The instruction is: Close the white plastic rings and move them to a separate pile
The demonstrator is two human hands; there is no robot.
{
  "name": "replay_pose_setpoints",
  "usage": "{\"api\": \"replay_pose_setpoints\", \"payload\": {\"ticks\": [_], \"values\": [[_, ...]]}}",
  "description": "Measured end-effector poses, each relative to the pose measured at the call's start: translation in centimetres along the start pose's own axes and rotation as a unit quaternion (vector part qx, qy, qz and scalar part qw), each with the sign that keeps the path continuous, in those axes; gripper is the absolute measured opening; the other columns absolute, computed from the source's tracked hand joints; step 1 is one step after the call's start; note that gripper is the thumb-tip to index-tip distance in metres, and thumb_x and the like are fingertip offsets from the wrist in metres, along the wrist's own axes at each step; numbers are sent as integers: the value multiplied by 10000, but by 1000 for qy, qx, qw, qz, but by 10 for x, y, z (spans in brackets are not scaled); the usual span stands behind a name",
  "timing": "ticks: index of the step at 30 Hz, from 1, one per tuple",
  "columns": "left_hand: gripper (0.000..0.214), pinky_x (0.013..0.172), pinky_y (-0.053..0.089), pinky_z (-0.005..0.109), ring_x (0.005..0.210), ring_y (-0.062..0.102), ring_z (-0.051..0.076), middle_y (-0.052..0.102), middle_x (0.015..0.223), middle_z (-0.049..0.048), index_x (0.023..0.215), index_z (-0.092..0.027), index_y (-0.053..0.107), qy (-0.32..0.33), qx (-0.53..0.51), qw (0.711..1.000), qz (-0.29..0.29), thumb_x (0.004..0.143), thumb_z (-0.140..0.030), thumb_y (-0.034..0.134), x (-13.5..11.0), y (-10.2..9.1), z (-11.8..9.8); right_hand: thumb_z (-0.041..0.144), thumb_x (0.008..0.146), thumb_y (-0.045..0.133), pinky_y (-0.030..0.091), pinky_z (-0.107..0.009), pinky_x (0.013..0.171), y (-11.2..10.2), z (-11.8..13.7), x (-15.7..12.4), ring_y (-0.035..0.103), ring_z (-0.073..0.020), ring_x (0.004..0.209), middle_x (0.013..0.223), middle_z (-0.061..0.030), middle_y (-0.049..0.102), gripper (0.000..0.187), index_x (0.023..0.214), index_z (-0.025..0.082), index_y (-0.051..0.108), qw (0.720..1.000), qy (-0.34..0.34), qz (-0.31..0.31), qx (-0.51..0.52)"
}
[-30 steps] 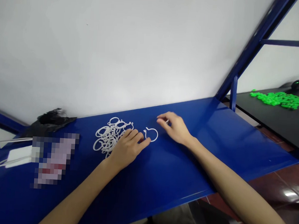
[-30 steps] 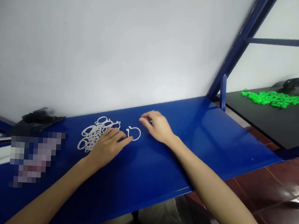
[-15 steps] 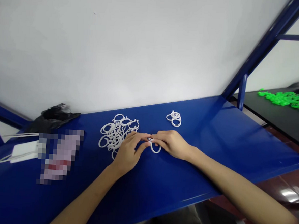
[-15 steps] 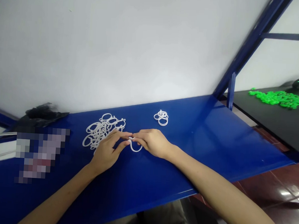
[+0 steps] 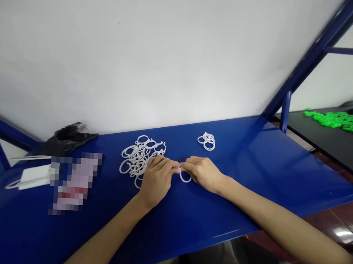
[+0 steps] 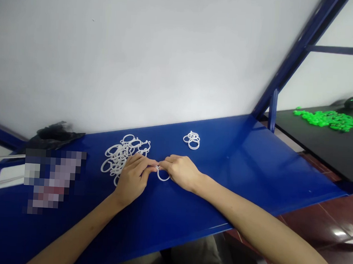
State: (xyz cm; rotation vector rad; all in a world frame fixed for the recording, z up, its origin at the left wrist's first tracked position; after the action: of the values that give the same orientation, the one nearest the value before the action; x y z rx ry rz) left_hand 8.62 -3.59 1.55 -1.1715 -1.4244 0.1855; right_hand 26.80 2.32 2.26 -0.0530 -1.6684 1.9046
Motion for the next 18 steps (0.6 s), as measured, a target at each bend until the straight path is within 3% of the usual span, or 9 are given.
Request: {"api": "replay_pose_setpoints", "payload": {"ticks": [6, 13, 18], "values": [[161, 813, 445, 350, 823, 592, 176, 718, 824, -12, 906, -220, 658, -8, -9, 1000, -14, 957, -150, 522, 5, -5, -1, 263, 1039, 414, 401, -258, 638, -2, 2, 1, 559, -151, 732, 798, -50, 650, 276, 1062, 140, 659, 998, 1, -46, 34], [170, 806, 460, 340, 827, 609, 168, 720, 862, -14, 911, -219, 625, -23, -20, 999, -10, 937, -95, 512, 0, -2, -2, 133, 1022, 347, 384, -272, 603, 0, 7, -3, 498, -156, 691, 763, -51, 611, 307, 1025, 127, 655, 997, -57, -4, -46], [100, 877, 461, 410, 913, 597, 232, 710, 903, 34, 1010, -207, 627, -46, 51, 997, 27, 938, -245, 569, 6, -2, 8, 171, 1026, 382, 434, -273, 635, 2, 0, 4, 531, -175, 783, 874, -68, 619, 287, 1184, 150, 621, 999, 9, 2, -47]]}}
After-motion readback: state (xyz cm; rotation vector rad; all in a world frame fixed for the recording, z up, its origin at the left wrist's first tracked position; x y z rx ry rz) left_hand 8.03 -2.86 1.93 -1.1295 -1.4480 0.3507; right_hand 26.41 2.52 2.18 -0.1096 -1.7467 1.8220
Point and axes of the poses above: each hand's wrist, its own x-axis towards the middle knuckle, its own y-axis out of the palm, z = x × y, the point moved 1 cm from there along x, towards the middle knuckle
